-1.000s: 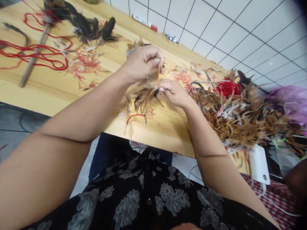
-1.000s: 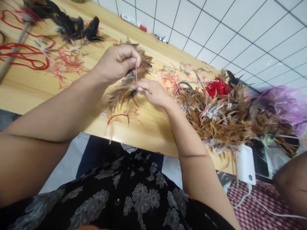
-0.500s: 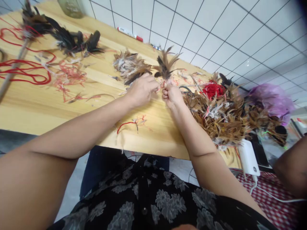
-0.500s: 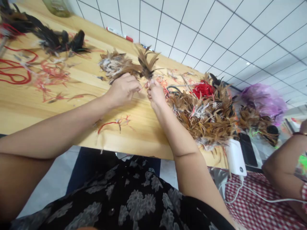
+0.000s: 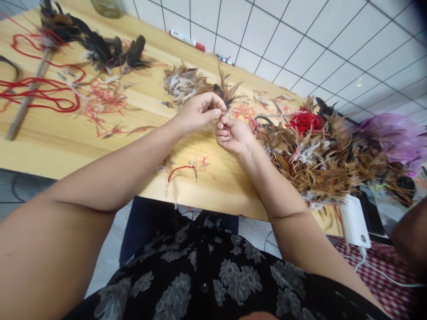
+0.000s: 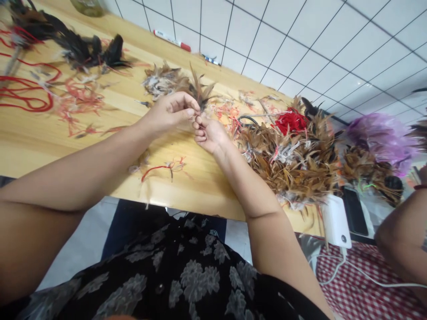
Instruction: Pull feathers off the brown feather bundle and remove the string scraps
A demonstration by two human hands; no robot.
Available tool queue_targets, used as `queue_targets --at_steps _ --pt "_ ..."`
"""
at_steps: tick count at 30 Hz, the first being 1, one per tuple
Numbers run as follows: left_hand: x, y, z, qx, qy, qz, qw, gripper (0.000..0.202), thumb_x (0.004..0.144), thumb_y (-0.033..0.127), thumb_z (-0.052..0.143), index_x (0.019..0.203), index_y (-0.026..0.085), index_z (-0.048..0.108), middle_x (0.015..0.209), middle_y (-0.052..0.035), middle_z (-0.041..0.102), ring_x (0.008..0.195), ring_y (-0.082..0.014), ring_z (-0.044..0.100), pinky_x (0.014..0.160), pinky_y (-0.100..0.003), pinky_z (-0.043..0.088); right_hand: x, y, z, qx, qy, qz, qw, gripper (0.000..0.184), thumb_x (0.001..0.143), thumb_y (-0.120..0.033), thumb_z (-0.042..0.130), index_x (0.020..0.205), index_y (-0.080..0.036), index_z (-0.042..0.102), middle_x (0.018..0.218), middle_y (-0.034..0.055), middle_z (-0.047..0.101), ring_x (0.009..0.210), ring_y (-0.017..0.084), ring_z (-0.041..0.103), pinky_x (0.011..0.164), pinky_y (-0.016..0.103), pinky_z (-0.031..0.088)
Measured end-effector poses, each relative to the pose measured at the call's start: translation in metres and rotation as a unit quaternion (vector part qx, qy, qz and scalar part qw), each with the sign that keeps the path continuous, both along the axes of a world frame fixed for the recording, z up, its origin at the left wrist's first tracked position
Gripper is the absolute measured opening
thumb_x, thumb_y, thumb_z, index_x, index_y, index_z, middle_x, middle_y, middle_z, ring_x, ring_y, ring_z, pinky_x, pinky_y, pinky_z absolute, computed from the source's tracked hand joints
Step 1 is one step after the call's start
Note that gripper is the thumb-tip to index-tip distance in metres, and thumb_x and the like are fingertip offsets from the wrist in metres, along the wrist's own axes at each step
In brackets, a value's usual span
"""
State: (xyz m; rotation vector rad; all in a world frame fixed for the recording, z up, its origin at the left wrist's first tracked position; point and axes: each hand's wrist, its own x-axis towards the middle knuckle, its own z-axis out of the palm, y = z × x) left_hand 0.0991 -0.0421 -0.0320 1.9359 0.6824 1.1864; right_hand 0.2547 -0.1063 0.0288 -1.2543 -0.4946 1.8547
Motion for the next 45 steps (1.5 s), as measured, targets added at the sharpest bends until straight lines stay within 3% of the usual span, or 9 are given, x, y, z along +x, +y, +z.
queue_targets --at_steps 4,9,13,17,24,30,36,45 --pt "-0.003 0.002 0.001 0.024 0.019 0.003 1.0 0.009 0.096 0.021 0.068 0.105 0.021 0.072 0.099 -0.0073 0.081 0.098 -0.0222 0.078 0.089 -0.037 0.065 -0.002 -0.001 0.0 0.002 0.026 0.006 1.0 0.036 0.118 -0.016 0.043 0.083 -0.022 0.04 0.063 -0.0099 0.043 0.047 0.003 0.026 0.046 0.01 0.018" --pt "-0.009 0.007 0.003 0.138 0.05 0.001 0.989 0.02 0.09 0.024 0.067 0.106 0.022 0.078 0.097 -0.0039 0.081 0.092 -0.0215 0.074 0.087 -0.042 0.06 -0.001 -0.001 -0.002 0.029 0.014 0.041 0.999 0.04 0.12 -0.023 0.044 0.081 -0.023 0.038 0.066 -0.0076 0.043 0.051 0.004 0.026 0.047 0.011 0.019" --pt "-0.015 0.009 0.009 0.19 0.072 0.017 0.979 0.02 0.092 0.021 0.064 0.105 0.024 0.078 0.092 -0.0029 0.08 0.094 -0.0227 0.074 0.089 -0.044 0.059 0.001 -0.001 -0.003 0.078 -0.018 0.072 0.994 0.046 0.116 -0.038 0.062 0.08 -0.024 0.039 0.069 -0.0071 0.042 0.055 0.006 0.027 0.049 0.013 0.023" --pt "-0.019 0.015 0.013 0.186 0.099 0.026 0.977 0.013 0.093 0.026 0.07 0.103 0.028 0.078 0.094 -0.0027 0.08 0.095 -0.0238 0.07 0.092 -0.044 0.059 0.001 -0.003 -0.004 0.111 -0.018 0.101 0.989 0.054 0.112 -0.051 0.074 0.08 -0.024 0.04 0.071 -0.0075 0.041 0.057 0.006 0.028 0.05 0.014 0.026" --pt "-0.022 0.013 0.019 0.16 0.11 0.045 0.98 0.005 0.091 0.033 0.073 0.089 0.032 0.077 0.087 -0.0072 0.076 0.101 -0.0331 0.074 0.095 -0.052 0.061 0.003 -0.004 -0.008 0.1 -0.014 0.114 0.988 0.055 0.111 -0.049 0.078 0.079 -0.022 0.042 0.07 -0.0086 0.044 0.056 0.004 0.032 0.05 0.011 0.029" --pt "-0.023 0.009 0.018 0.147 0.109 0.049 0.982 0.007 0.093 0.028 0.07 0.091 0.028 0.077 0.09 -0.0061 0.076 0.097 -0.0295 0.074 0.096 -0.049 0.061 0.006 0.0 -0.017 0.096 -0.002 0.107 0.99 0.046 0.112 -0.039 0.077 0.081 -0.021 0.049 0.071 -0.0091 0.049 0.056 0.003 0.038 0.051 0.01 0.032" --pt "-0.016 0.01 0.009 0.122 0.087 0.048 0.988 0.008 0.093 0.032 0.069 0.094 0.025 0.073 0.084 0.0005 0.078 0.071 -0.0161 0.06 0.071 -0.036 0.053 0.009 0.001 -0.019 0.094 -0.006 0.099 0.991 0.035 0.11 -0.031 0.081 0.087 -0.02 0.057 0.072 -0.0093 0.055 0.056 0.002 0.041 0.05 0.01 0.032" --pt "-0.018 0.006 0.014 0.121 0.094 0.087 0.984 0.005 0.096 0.029 0.068 0.096 0.025 0.072 0.079 -0.0036 0.072 0.079 -0.0248 0.072 0.082 -0.041 0.059 0.009 0.001 -0.016 0.108 -0.015 0.083 0.991 0.039 0.106 -0.043 0.086 0.091 -0.022 0.057 0.074 -0.0094 0.056 0.057 0.003 0.042 0.05 0.012 0.032"
